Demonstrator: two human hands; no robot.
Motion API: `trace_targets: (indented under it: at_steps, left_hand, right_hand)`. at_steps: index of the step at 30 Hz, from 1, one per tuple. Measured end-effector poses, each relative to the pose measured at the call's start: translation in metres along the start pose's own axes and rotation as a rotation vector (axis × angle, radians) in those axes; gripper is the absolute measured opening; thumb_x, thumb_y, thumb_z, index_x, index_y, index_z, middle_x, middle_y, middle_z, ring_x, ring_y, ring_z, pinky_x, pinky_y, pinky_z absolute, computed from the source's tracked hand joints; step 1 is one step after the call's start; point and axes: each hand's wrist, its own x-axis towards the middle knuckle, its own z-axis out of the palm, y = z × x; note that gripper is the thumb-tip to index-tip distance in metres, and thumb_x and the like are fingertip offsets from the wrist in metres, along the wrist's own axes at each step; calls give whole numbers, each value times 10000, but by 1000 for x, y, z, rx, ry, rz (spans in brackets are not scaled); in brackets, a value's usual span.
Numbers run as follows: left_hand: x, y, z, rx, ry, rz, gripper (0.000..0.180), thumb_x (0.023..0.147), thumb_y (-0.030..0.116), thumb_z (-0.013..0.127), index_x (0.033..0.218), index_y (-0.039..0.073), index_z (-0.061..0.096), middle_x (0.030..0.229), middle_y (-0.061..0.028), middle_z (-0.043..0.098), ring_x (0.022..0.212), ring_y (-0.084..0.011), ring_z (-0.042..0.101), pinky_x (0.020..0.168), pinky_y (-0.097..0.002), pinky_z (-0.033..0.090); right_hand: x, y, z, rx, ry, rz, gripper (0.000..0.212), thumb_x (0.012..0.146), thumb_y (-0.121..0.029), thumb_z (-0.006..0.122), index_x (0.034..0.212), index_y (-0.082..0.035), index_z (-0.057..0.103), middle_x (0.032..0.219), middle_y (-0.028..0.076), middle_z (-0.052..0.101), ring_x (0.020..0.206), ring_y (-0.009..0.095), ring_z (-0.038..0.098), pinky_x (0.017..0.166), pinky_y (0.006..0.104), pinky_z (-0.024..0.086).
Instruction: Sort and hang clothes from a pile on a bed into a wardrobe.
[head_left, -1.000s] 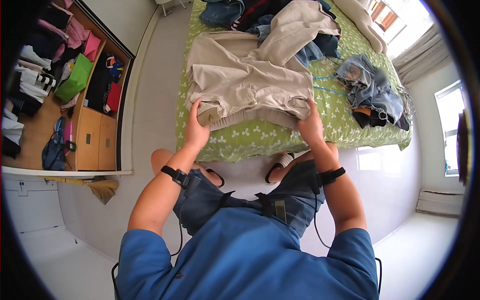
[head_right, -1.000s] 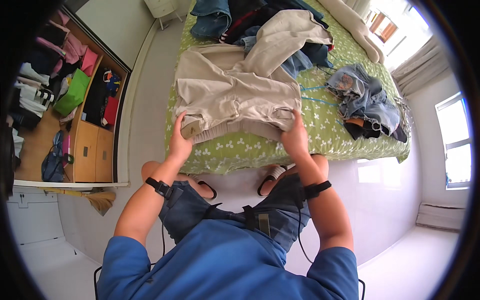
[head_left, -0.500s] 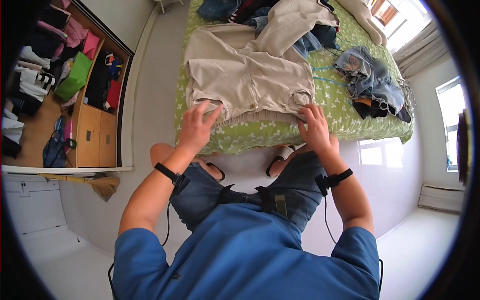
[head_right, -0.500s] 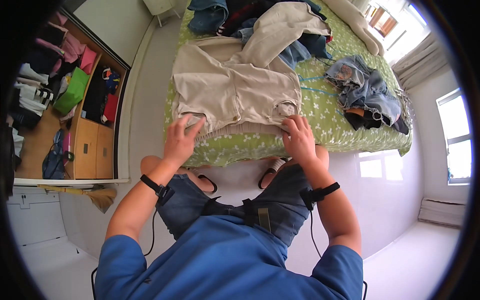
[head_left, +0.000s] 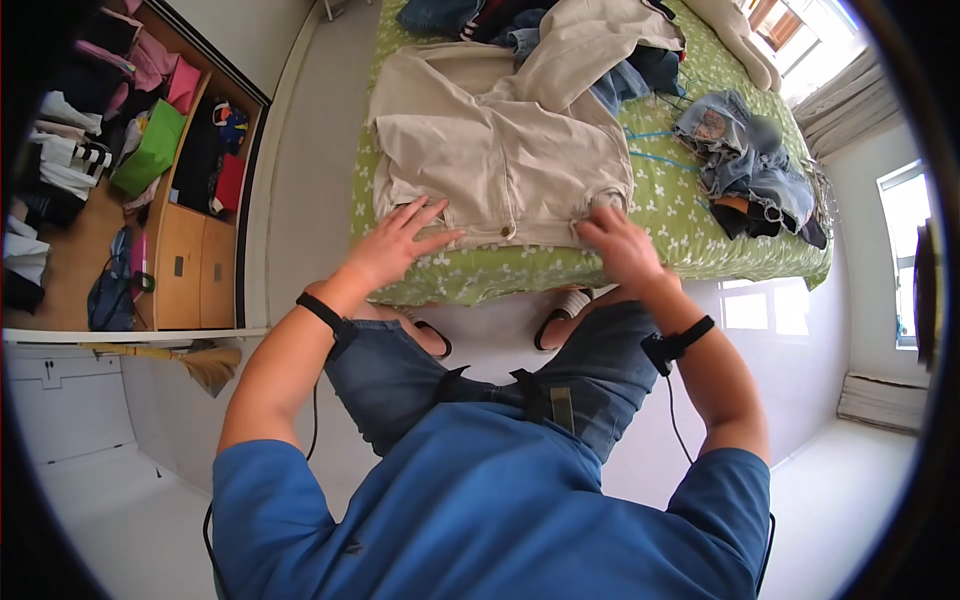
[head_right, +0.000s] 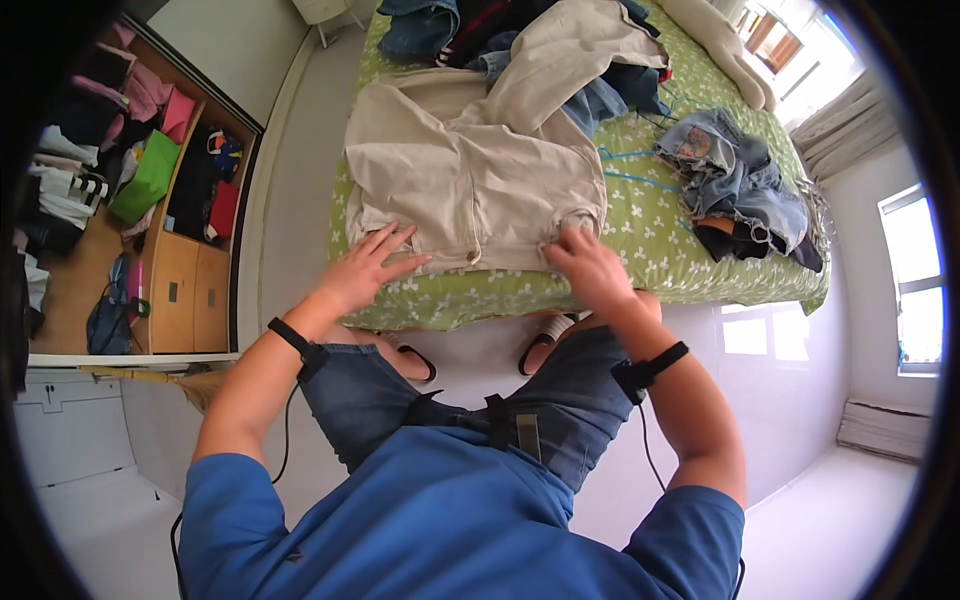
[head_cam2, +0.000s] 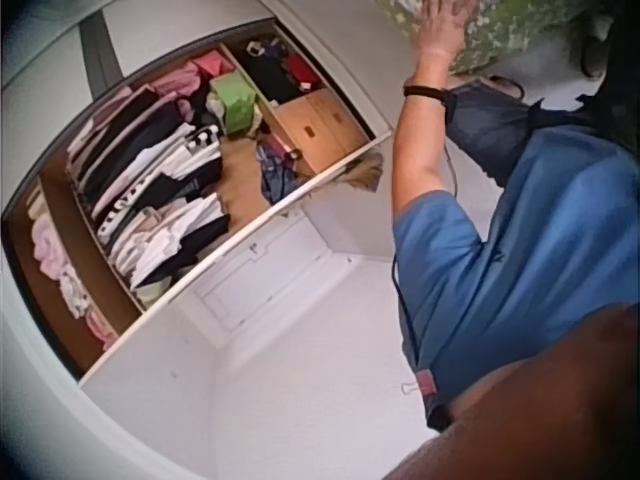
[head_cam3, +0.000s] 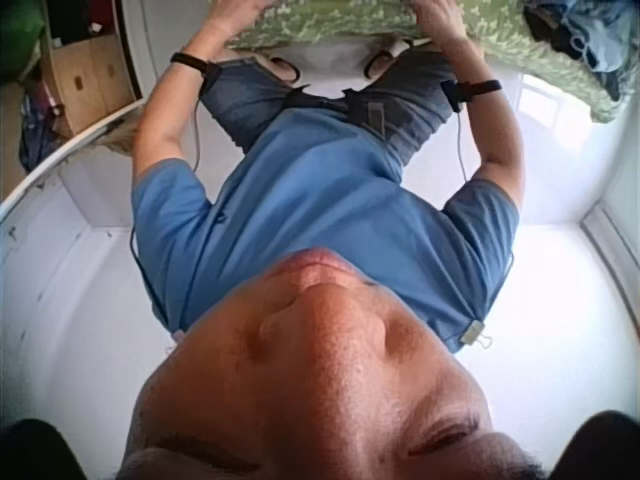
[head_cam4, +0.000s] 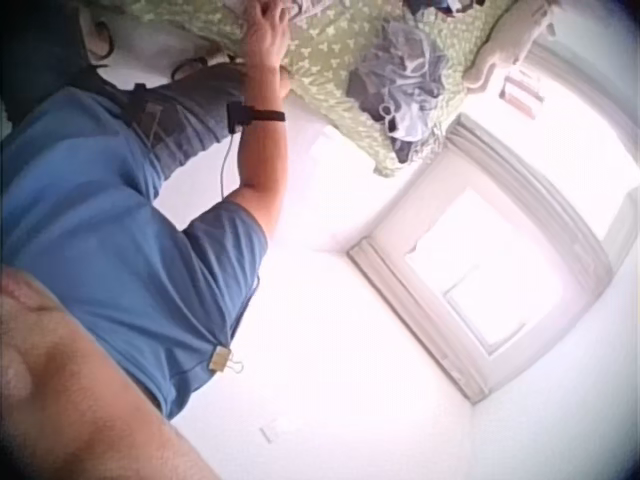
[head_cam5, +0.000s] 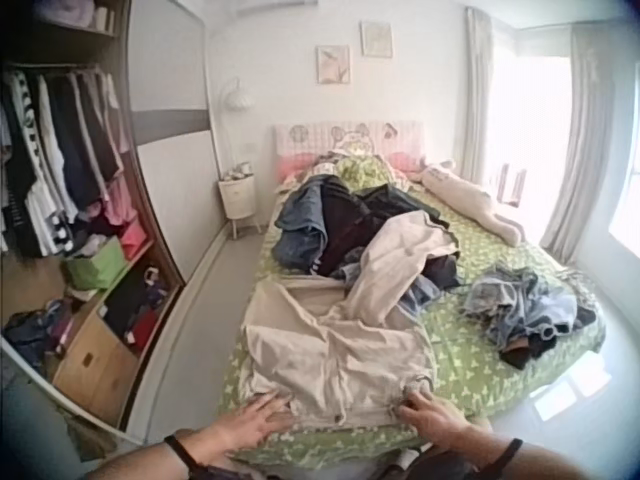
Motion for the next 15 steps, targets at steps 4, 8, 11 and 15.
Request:
trace_targets:
  at_steps: [4,8,11,15]
  left_hand:
    - [26,40,-26,-9,22,-15,822,842,100,693,1617,273,483,1737,-87,340,1609,-346,286,1312,-515,290]
    - [66,72,1,-180,174,70,815,850,158,710,1626,176,462,1732,-89,349,1599,-366,301,1311,-547,268]
    - [90,80,30,-280,262,36,757,889,155,678,1614,108,464,1732,-94,351,1592,-362,314,1311,-571,251]
    - [102,75,33,125,231,52,692,937,171,616,1604,64,462,1721,-121,367,1589,-324,338,1309,-522,287]
  right_hand:
    - [-3,-3,17,61,74,68,353,828,-62,672,1178,-105,666,1113,93,616,1086,331,666,852,465,574]
    - [4,-2,15,77,-15,145,311,848,-119,706,1155,-115,658,1093,94,619,1046,332,681,812,474,578]
    - [7,8,28,32,-61,150,262,868,-173,724,1113,-123,646,1064,94,619,1000,335,691,779,481,578]
    - [8,0,26,37,-21,159,241,866,-170,727,1083,-126,631,1035,87,617,979,328,691,770,483,576]
